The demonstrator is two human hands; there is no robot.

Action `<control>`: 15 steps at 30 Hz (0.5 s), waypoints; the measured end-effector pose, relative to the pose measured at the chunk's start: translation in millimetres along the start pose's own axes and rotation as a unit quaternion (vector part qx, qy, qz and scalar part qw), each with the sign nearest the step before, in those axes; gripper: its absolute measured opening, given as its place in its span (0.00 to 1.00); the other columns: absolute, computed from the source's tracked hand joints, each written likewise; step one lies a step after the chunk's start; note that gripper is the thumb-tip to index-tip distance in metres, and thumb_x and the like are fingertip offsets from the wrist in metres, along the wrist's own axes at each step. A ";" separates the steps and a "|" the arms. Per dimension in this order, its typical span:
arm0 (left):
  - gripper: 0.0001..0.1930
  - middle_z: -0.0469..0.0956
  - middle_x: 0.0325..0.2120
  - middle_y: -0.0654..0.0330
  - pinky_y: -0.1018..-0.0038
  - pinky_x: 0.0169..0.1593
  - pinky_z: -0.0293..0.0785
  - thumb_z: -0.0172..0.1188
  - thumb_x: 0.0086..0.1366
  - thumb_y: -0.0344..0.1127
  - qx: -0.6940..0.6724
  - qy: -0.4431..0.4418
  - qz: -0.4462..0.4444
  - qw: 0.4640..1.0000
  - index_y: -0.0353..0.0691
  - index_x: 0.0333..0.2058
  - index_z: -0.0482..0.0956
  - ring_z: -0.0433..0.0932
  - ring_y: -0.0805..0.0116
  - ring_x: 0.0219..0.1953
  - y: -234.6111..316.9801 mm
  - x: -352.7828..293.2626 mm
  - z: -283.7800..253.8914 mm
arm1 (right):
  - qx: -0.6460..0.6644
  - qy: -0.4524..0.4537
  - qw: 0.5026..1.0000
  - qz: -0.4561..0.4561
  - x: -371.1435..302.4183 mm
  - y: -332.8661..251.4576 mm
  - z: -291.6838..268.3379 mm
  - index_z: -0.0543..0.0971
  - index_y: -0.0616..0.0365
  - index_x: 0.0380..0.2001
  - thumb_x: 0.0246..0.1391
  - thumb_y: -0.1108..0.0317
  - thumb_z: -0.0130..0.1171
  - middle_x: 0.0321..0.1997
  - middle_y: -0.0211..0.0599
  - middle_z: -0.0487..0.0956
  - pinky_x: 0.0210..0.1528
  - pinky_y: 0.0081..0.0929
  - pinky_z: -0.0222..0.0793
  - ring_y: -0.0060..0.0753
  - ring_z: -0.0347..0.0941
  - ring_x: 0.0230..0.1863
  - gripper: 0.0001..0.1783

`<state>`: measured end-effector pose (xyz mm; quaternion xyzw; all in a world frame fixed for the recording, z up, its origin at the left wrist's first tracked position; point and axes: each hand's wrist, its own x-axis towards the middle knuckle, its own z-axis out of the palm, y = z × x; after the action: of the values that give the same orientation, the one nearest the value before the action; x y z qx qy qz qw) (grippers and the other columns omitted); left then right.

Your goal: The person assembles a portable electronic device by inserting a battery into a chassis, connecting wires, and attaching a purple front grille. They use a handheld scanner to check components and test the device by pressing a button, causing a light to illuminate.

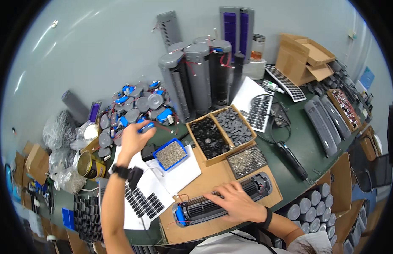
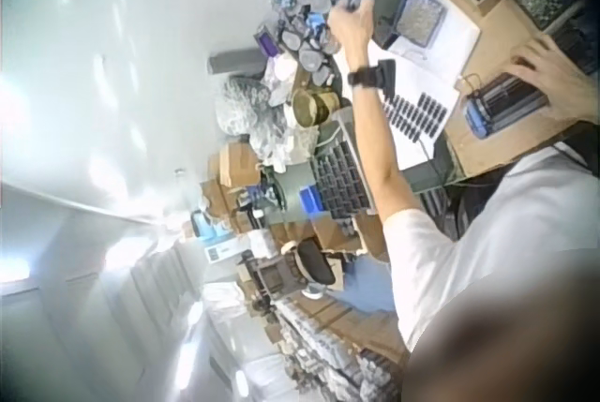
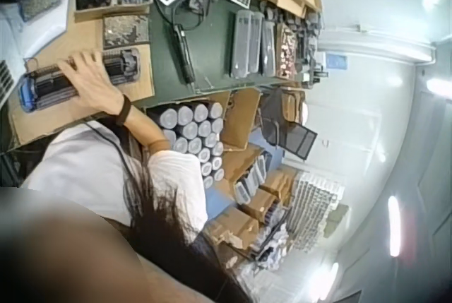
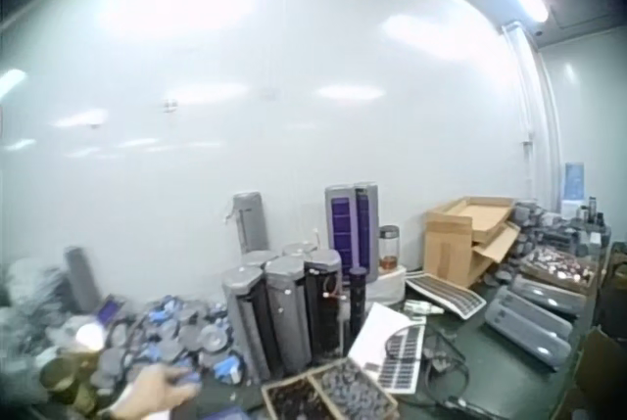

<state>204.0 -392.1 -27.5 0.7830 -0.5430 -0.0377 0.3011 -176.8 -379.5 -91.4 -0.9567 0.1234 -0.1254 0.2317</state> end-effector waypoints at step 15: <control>0.33 0.67 0.59 0.39 0.62 0.60 0.67 0.65 0.60 0.45 -0.077 0.020 0.026 0.996 0.35 0.61 0.68 0.71 0.45 0.58 -35.3 -71.4 11.7 | -0.099 -0.040 0.990 0.090 -9.8 -7.1 -25.3 0.71 0.53 0.58 0.24 0.64 0.76 0.55 0.44 0.68 0.63 0.54 0.48 0.50 0.63 0.60 0.48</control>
<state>199.6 -326.7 -74.3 0.7437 -0.5526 -0.0563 0.3721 -192.2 -381.0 -68.1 -0.9643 0.2108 -0.0526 0.1513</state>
